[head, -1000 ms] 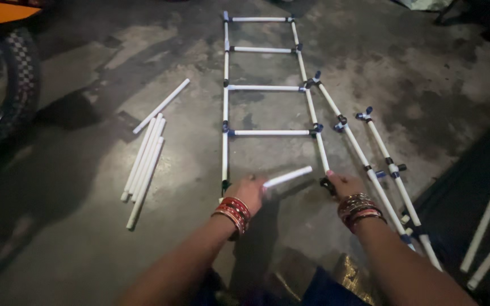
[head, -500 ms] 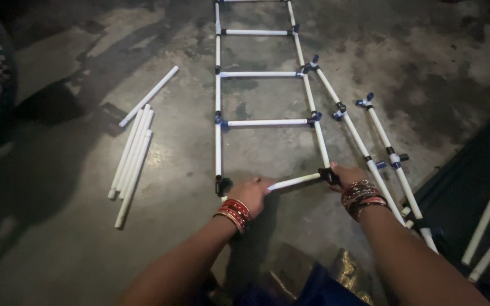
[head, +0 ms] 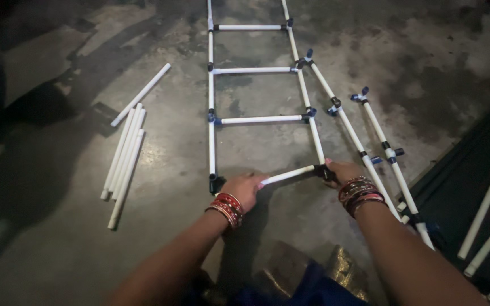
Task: The person assembles a ladder-like structure from white PVC pipes and blue connectors. They connect long side rails and then insert shorter crossbars to form rungs, building the frame on the floor.
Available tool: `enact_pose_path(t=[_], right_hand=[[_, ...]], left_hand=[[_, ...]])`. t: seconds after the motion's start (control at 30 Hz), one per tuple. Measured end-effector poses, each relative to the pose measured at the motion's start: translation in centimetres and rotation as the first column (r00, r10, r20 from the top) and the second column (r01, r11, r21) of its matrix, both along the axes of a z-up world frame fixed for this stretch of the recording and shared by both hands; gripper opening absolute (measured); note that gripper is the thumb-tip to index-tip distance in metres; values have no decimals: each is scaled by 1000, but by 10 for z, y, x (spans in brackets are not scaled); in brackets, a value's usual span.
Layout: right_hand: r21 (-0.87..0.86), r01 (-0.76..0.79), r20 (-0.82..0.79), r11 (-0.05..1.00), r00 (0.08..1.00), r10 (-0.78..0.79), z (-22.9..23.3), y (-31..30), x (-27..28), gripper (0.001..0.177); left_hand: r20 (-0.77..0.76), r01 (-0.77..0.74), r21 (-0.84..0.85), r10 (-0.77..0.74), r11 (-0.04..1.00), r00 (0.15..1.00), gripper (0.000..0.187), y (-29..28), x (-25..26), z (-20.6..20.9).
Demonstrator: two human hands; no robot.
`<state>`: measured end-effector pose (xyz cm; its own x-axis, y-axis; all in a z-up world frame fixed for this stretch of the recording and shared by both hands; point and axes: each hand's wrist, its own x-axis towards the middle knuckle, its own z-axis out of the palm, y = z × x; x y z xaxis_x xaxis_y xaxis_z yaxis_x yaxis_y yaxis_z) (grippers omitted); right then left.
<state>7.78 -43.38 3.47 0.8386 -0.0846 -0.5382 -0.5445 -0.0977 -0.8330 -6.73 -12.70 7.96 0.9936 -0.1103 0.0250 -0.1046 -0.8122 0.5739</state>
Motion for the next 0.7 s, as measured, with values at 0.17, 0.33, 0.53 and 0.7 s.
enact_pose_path(t=[0.17,0.33,0.53,0.7], right_hand=[[35,62,-52,997,997,-60,4,3,0,22],[28,-36,-40,999,999,37,4,0,0,29],[41,6,-77,999,997,-3,-4,-4,5,24],[5,-41,-16,999,999,41,-15,-5,8,30]], left_hand=[[-148,14,-86,-27,996,989,32,6,9,-5],[-235,26,10,-23,1000,972,32,5,12,12],[-219,34,-6,-34,999,975,32,4,17,3],[45,136,-60,-133,989,990,28,8,43,-28]])
